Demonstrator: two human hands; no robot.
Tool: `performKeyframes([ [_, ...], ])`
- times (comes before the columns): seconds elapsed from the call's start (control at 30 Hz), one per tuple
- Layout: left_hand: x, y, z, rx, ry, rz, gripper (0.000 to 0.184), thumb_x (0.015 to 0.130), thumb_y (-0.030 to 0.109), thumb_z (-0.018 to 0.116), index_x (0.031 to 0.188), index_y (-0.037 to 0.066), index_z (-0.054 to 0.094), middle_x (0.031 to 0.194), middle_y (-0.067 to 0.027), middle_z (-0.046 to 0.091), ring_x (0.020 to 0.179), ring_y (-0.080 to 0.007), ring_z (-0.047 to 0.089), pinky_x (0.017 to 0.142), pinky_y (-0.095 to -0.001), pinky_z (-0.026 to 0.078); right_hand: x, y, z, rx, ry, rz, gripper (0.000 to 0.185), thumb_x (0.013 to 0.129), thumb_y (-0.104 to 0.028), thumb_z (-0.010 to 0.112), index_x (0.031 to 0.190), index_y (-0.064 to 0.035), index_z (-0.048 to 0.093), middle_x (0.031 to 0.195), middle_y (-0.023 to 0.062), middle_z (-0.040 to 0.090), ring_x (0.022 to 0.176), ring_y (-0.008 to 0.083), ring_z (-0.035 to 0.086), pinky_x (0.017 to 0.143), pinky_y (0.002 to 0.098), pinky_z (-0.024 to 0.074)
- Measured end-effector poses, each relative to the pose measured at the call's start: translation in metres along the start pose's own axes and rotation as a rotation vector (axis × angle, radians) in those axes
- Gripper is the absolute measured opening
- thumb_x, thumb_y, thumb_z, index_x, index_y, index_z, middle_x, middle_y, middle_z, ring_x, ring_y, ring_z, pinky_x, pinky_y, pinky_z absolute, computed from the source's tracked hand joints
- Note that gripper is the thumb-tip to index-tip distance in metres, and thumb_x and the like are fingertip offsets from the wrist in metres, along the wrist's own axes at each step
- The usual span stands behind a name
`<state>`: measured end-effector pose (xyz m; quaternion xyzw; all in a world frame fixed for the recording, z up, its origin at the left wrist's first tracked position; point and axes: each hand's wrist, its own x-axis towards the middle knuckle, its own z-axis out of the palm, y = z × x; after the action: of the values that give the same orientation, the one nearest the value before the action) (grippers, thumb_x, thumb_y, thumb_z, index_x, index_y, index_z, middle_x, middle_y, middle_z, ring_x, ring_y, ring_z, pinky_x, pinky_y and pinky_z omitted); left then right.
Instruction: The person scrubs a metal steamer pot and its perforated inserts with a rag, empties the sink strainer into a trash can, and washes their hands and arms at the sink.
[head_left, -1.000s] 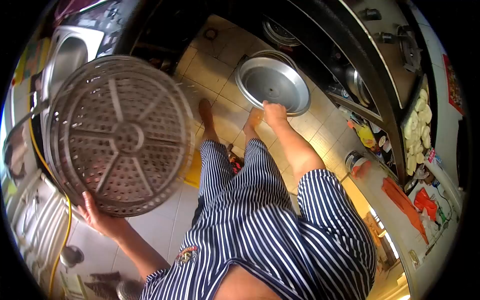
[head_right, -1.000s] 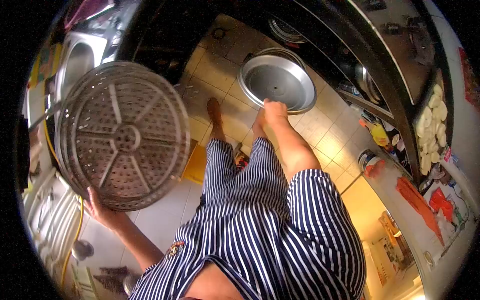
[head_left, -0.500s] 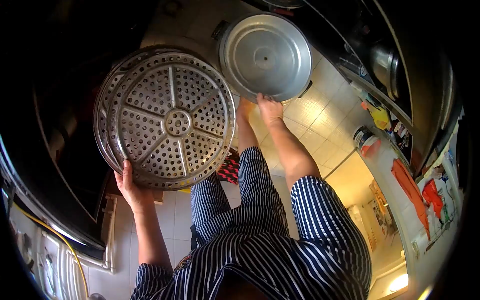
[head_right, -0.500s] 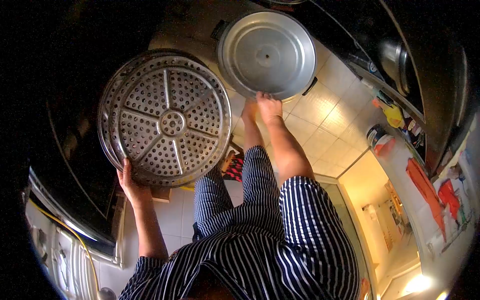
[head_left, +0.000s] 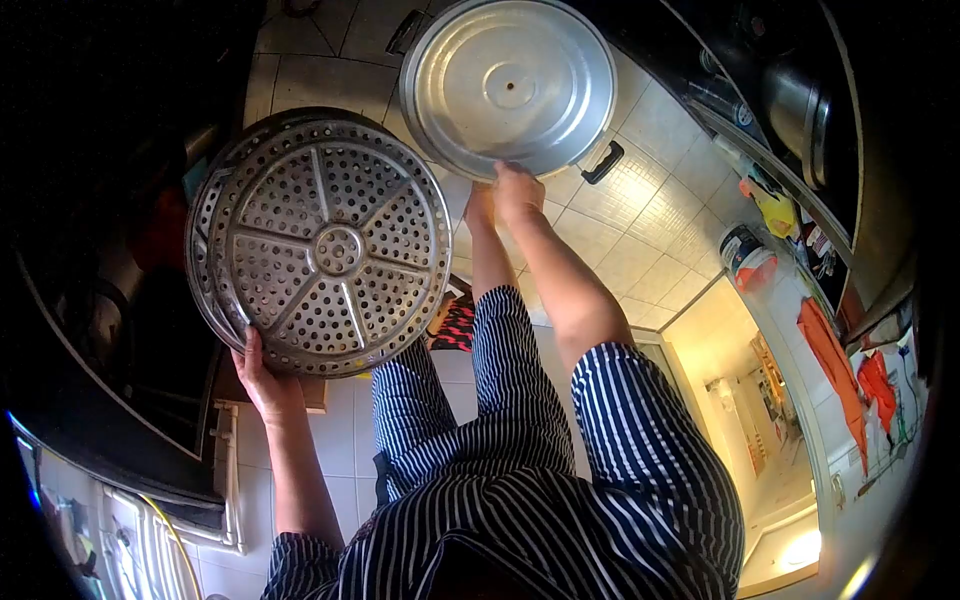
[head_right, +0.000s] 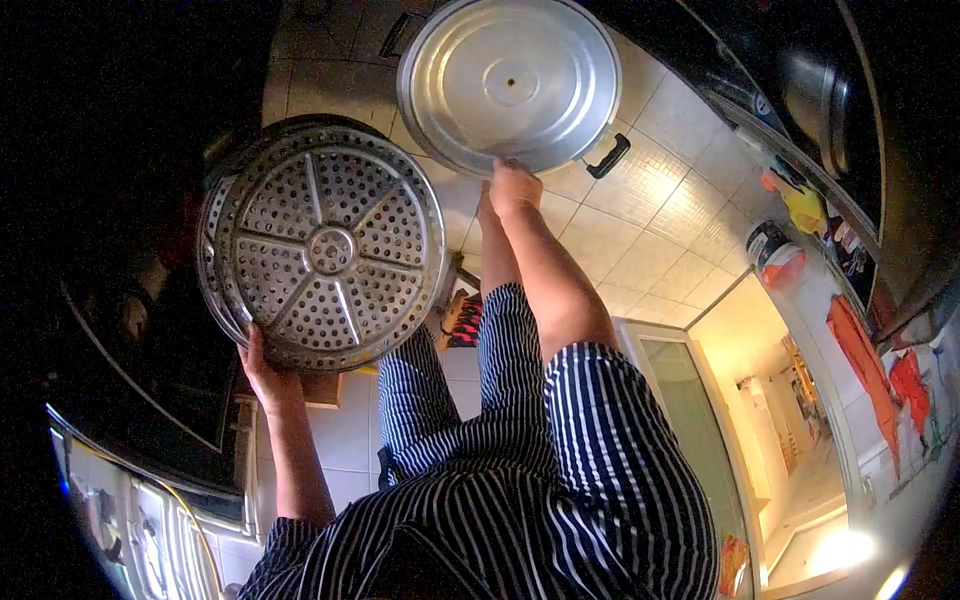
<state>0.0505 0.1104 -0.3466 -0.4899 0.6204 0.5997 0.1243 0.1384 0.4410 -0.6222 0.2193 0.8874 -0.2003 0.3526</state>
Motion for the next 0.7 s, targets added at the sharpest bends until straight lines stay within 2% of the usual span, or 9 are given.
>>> performKeyframes([
  [0.03, 0.001, -0.001, 0.002, 0.017, -0.001, -0.005, 0.049, 0.086, 0.017, 0.063, 0.131, 0.007, 0.047, 0.124, -0.0084, 0.055, 0.112, -0.0223, 0.052, 0.097, -0.0391, 0.041, 0.006, 0.009, 0.016, 0.000, 0.000, 0.001, 0.016, 0.083, -0.023, 0.057, 0.091, -0.0115, 0.065, 0.100, 0.0122, 0.066, 0.090, 0.0282, 0.065, 0.073, 0.0395, 0.0519],
  [0.1, 0.005, -0.002, -0.003, 0.034, -0.003, -0.011, 0.048, 0.086, 0.018, 0.064, 0.129, 0.007, 0.048, 0.122, -0.0076, 0.056, 0.111, -0.0217, 0.053, 0.096, -0.0386, 0.042, 0.011, 0.023, 0.047, 0.752, -0.113, 0.369, 0.036, 0.088, -0.042, 0.056, 0.105, -0.0113, 0.063, 0.103, 0.0098, 0.067, 0.090, 0.0263, 0.065, 0.077, 0.0385, 0.0504],
  [0.13, 0.007, -0.005, -0.008, 0.049, -0.024, -0.040, 0.046, 0.085, 0.018, 0.064, 0.128, 0.007, 0.049, 0.120, -0.0069, 0.058, 0.109, -0.0214, 0.054, 0.096, -0.0381, 0.042, 0.003, 0.018, 0.030, 0.753, -0.113, 0.370, 0.036, 0.088, -0.042, 0.056, 0.105, -0.0113, 0.063, 0.103, 0.0098, 0.067, 0.090, 0.0263, 0.065, 0.077, 0.0385, 0.0504],
  [0.2, 0.010, -0.011, -0.013, 0.081, -0.067, -0.098, 0.041, 0.085, 0.019, 0.066, 0.122, 0.008, 0.054, 0.113, -0.0052, 0.061, 0.105, -0.0204, 0.056, 0.094, -0.0370, 0.043, -0.029, 0.011, -0.005, 1.559, -0.665, 0.390, 0.056, 0.091, -0.056, 0.048, 0.117, -0.0075, 0.057, 0.104, 0.0035, 0.064, 0.100, 0.0168, 0.059, 0.086, 0.0360, 0.0473],
  [0.37, 0.000, -0.033, 0.015, 0.139, -0.200, -0.218, 0.029, 0.088, 0.020, 0.063, 0.115, 0.011, 0.059, 0.103, -0.0028, 0.065, 0.096, -0.0163, 0.060, 0.085, -0.0341, 0.047, -0.093, 0.001, -0.023, 1.864, -0.717, 0.484, 0.060, 0.090, -0.052, 0.054, 0.130, -0.0076, 0.048, 0.123, 0.0049, 0.054, 0.112, 0.0163, 0.053, 0.094, 0.0343, 0.0439],
  [0.4, 0.004, -0.045, 0.016, 0.103, -0.227, -0.244, 0.028, 0.088, 0.018, 0.062, 0.115, 0.010, 0.059, 0.103, -0.0028, 0.065, 0.095, -0.0160, 0.060, 0.085, -0.0334, 0.047, -0.100, 0.005, -0.027, 1.787, -0.585, 0.620, 0.053, 0.090, -0.043, 0.060, 0.126, -0.0055, 0.050, 0.118, 0.0046, 0.057, 0.111, 0.0164, 0.054, 0.094, 0.0348, 0.0440],
  [0.5, 0.015, -0.070, 0.034, 0.043, -0.265, -0.319, 0.029, 0.090, 0.016, 0.060, 0.117, 0.006, 0.056, 0.104, -0.0033, 0.063, 0.096, -0.0149, 0.058, 0.086, -0.0322, 0.046, -0.114, 0.031, -0.020, 1.797, -0.315, 0.487, 0.047, 0.089, -0.034, 0.063, 0.123, -0.0043, 0.052, 0.111, 0.0038, 0.060, 0.107, 0.0164, 0.056, 0.093, 0.0341, 0.0452],
  [0.63, 0.034, -0.093, 0.095, 0.110, -0.202, -0.372, 0.035, 0.090, 0.019, 0.061, 0.120, 0.002, 0.054, 0.109, -0.0044, 0.060, 0.100, -0.0140, 0.054, 0.088, -0.0298, 0.042, -0.106, 0.067, -0.016, 1.730, -0.067, 0.649, 0.054, 0.089, -0.043, 0.062, 0.124, -0.0022, 0.053, 0.111, 0.0075, 0.061, 0.100, 0.0190, 0.056, 0.087, 0.0361, 0.0450],
  [0.7, 0.066, -0.117, 0.121, 0.200, -0.374, -0.175, 0.037, 0.090, 0.019, 0.062, 0.120, 0.000, 0.053, 0.106, -0.0034, 0.060, 0.094, -0.0130, 0.054, 0.085, -0.0271, 0.042, -0.092, 0.080, -0.023, 1.798, -0.002, 0.670, 0.056, 0.091, -0.048, 0.056, 0.125, -0.0047, 0.051, 0.118, 0.0093, 0.059, 0.103, 0.0226, 0.057, 0.091, 0.0387, 0.0468],
])
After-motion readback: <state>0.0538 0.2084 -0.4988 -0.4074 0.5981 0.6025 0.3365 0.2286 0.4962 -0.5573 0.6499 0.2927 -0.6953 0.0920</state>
